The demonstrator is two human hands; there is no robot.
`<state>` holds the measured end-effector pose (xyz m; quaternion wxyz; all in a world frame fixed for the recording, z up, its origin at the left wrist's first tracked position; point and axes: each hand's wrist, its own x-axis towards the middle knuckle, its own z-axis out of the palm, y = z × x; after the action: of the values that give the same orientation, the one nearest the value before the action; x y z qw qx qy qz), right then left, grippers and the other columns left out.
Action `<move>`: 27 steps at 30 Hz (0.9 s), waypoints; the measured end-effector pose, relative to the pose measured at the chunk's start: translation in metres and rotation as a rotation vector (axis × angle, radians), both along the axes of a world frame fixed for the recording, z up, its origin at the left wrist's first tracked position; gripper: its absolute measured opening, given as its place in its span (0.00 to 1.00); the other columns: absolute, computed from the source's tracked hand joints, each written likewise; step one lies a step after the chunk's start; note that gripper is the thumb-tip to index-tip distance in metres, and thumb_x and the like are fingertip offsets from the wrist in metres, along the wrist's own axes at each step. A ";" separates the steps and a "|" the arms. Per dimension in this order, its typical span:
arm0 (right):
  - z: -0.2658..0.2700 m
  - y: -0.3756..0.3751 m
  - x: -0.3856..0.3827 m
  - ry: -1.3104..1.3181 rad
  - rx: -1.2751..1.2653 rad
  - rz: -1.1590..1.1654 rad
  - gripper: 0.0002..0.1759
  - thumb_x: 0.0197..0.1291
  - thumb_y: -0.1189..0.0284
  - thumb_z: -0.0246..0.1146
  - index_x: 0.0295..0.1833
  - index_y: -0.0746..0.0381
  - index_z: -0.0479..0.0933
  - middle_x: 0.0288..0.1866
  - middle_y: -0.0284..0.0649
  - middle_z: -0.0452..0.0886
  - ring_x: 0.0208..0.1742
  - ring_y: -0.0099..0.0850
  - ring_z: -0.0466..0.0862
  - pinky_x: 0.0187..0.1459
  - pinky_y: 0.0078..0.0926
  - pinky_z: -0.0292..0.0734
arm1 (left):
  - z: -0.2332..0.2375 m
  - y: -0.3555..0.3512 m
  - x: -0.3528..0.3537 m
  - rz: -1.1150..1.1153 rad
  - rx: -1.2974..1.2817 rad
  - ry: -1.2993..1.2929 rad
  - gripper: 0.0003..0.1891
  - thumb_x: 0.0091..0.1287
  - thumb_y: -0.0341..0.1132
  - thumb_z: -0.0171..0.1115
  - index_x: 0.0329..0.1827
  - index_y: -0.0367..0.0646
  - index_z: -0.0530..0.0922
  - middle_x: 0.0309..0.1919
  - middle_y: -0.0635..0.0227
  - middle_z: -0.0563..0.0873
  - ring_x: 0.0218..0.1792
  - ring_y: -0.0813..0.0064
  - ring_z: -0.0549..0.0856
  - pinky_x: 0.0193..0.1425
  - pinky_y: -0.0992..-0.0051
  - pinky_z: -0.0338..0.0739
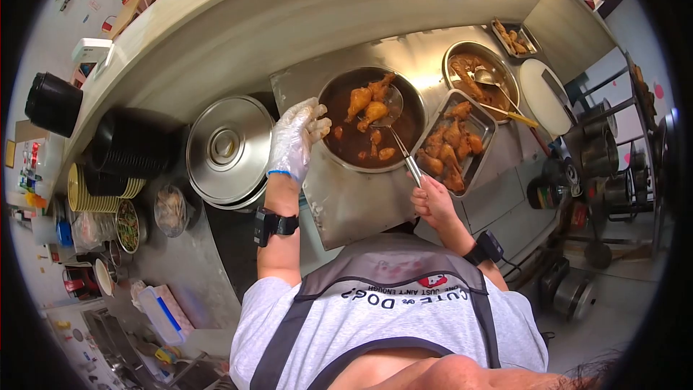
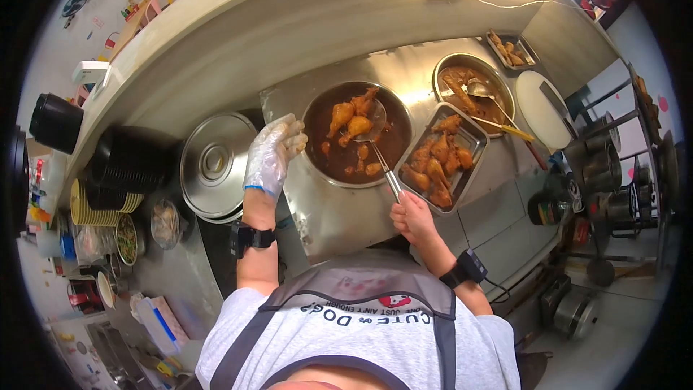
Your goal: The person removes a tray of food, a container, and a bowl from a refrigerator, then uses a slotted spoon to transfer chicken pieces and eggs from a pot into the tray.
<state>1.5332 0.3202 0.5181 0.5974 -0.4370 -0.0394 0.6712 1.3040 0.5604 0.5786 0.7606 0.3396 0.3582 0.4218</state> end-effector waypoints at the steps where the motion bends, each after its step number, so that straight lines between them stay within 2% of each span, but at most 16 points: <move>1: 0.000 -0.003 0.001 0.001 0.001 -0.006 0.13 0.77 0.65 0.51 0.58 0.59 0.74 0.25 0.23 0.58 0.21 0.13 0.55 0.18 0.12 0.46 | -0.001 0.002 0.001 -0.002 -0.008 -0.017 0.19 0.74 0.36 0.58 0.62 0.33 0.74 0.49 0.53 0.84 0.40 0.66 0.86 0.48 0.68 0.82; 4: -0.003 -0.014 0.003 0.016 -0.025 -0.015 0.13 0.77 0.65 0.52 0.58 0.60 0.74 0.24 0.23 0.58 0.21 0.13 0.55 0.18 0.12 0.46 | -0.002 0.000 0.004 -0.005 0.026 -0.018 0.22 0.72 0.38 0.58 0.63 0.32 0.73 0.51 0.49 0.83 0.43 0.61 0.85 0.50 0.66 0.80; 9: -0.022 -0.018 0.011 0.063 -0.070 0.020 0.13 0.77 0.65 0.52 0.57 0.61 0.74 0.24 0.23 0.58 0.21 0.14 0.55 0.19 0.13 0.46 | 0.016 -0.022 0.009 0.045 0.071 0.048 0.22 0.73 0.38 0.58 0.63 0.31 0.73 0.52 0.48 0.83 0.44 0.60 0.85 0.52 0.66 0.81; 14: -0.017 -0.023 0.025 0.101 -0.047 0.058 0.14 0.77 0.65 0.52 0.59 0.61 0.74 0.24 0.23 0.59 0.21 0.14 0.55 0.19 0.13 0.47 | 0.019 -0.041 0.008 0.088 0.065 0.064 0.22 0.73 0.39 0.57 0.63 0.32 0.73 0.53 0.48 0.83 0.46 0.60 0.85 0.55 0.66 0.81; 16: -0.012 -0.028 0.033 0.141 0.003 0.088 0.15 0.77 0.65 0.52 0.61 0.61 0.73 0.25 0.23 0.60 0.21 0.13 0.55 0.19 0.12 0.47 | 0.025 -0.049 0.012 0.089 0.071 0.068 0.22 0.73 0.38 0.58 0.63 0.32 0.74 0.53 0.49 0.83 0.46 0.61 0.86 0.55 0.66 0.82; 17: -0.008 -0.031 0.036 0.145 0.005 0.072 0.15 0.77 0.65 0.52 0.61 0.61 0.73 0.25 0.23 0.60 0.21 0.13 0.55 0.19 0.12 0.47 | 0.034 -0.055 0.017 0.115 0.042 0.054 0.19 0.74 0.37 0.58 0.62 0.34 0.74 0.49 0.53 0.84 0.41 0.64 0.86 0.48 0.68 0.84; 23: 0.016 -0.062 0.072 0.225 0.153 0.098 0.16 0.77 0.66 0.52 0.62 0.61 0.73 0.25 0.23 0.60 0.21 0.12 0.55 0.18 0.10 0.47 | 0.054 -0.071 0.035 0.114 0.063 0.067 0.17 0.73 0.37 0.59 0.59 0.35 0.77 0.48 0.54 0.85 0.40 0.65 0.87 0.47 0.69 0.84; 27: 0.040 -0.107 0.110 0.117 0.149 0.049 0.16 0.77 0.66 0.52 0.62 0.62 0.73 0.24 0.22 0.59 0.21 0.12 0.55 0.17 0.10 0.47 | 0.052 -0.080 0.050 0.074 0.062 0.055 0.17 0.73 0.36 0.59 0.59 0.35 0.76 0.48 0.55 0.85 0.40 0.66 0.87 0.46 0.70 0.84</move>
<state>1.6429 0.2133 0.5581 0.6130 -0.3501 -0.0649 0.7053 1.3543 0.4806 0.6304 0.7234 0.3609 0.3782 0.4510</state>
